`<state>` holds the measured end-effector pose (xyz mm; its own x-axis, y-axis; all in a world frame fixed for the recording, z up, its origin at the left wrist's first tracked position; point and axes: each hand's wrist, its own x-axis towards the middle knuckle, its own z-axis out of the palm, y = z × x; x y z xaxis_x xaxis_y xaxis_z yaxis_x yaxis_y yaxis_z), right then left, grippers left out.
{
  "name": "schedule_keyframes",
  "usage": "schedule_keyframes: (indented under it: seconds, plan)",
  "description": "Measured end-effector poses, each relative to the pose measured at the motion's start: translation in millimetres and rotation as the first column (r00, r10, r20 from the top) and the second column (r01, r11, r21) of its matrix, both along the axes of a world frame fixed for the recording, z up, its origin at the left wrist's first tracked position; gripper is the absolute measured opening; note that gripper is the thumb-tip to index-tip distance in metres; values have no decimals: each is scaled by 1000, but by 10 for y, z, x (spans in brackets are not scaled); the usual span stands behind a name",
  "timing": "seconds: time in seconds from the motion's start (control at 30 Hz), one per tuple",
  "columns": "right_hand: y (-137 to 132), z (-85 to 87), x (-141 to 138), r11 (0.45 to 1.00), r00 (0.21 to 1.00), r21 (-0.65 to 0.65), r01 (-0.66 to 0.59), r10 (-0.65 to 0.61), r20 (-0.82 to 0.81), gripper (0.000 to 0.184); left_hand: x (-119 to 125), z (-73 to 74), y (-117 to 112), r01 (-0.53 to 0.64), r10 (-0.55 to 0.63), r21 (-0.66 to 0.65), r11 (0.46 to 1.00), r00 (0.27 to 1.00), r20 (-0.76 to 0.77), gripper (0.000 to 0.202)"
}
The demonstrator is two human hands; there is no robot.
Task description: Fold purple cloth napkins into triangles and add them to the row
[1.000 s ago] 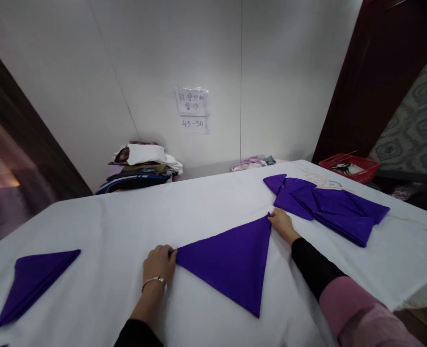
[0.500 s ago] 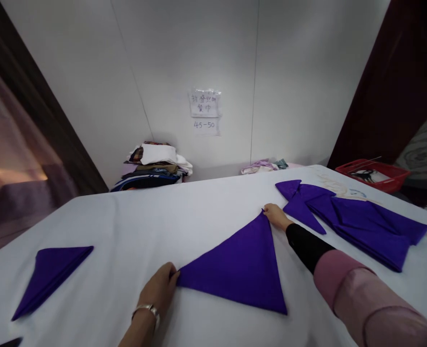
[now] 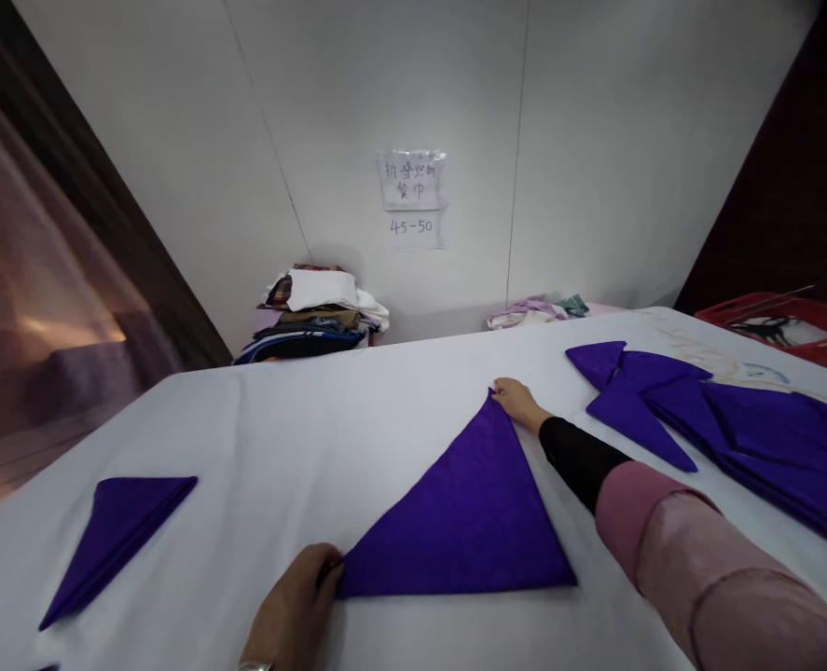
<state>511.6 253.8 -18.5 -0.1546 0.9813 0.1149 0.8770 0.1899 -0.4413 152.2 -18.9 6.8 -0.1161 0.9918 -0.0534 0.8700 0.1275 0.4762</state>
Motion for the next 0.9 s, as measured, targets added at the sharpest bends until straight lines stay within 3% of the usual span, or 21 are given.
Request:
schedule_keyframes:
  seconds: [0.07, 0.13, 0.2, 0.27, 0.33, 0.47, 0.6, 0.67, 0.77, 0.9]
  plan:
    - [-31, -12, 14, 1000, 1000, 10, 10, -10, -13, 30, -28, -79, 12, 11, -4, 106, 994, 998, -60, 24]
    - [-53, 10, 37, 1000, 999, 16, 24, -23, -36, 28, 9, -150, 33, 47, 2, 298, 953, 987, -163, 29]
    - [-70, 65, 57, 999, 997, 17, 39, -38, -67, 28, 144, -196, 51, 166, -29, 468, 868, 958, -286, 33]
    - [-111, 137, 61, 999, 994, 20, 46, -44, -99, 33, 372, -210, 49, 353, -131, 524, 776, 901, -413, 36]
    - [-223, 209, 28, 999, 992, 31, 31, -27, -125, 40, 653, -202, 27, 522, -262, 468, 713, 818, -512, 41]
    - [-800, 260, -187, 992, 984, 71, -103, 113, -141, 52, 1161, -169, -14, 679, -510, 246, 692, 701, -499, 68]
    - [-1554, 196, -440, 923, 915, 57, -379, 384, -124, 65, 1412, -164, 26, 689, -630, 90, 720, 701, -333, 80]
    - [-1762, 172, -491, 896, 892, -1, -445, 443, -89, 71, 1445, -163, 53, 674, -644, 41, 738, 720, -260, 81]
    - [-1765, 161, -463, 909, 912, -83, -408, 410, 14, 78, 1437, -147, 65, 659, -646, 0, 752, 737, -200, 77]
    - [-1498, 130, -358, 950, 941, -111, -292, 306, 144, 86, 1422, -126, 53, 658, -651, -14, 753, 741, -167, 76]
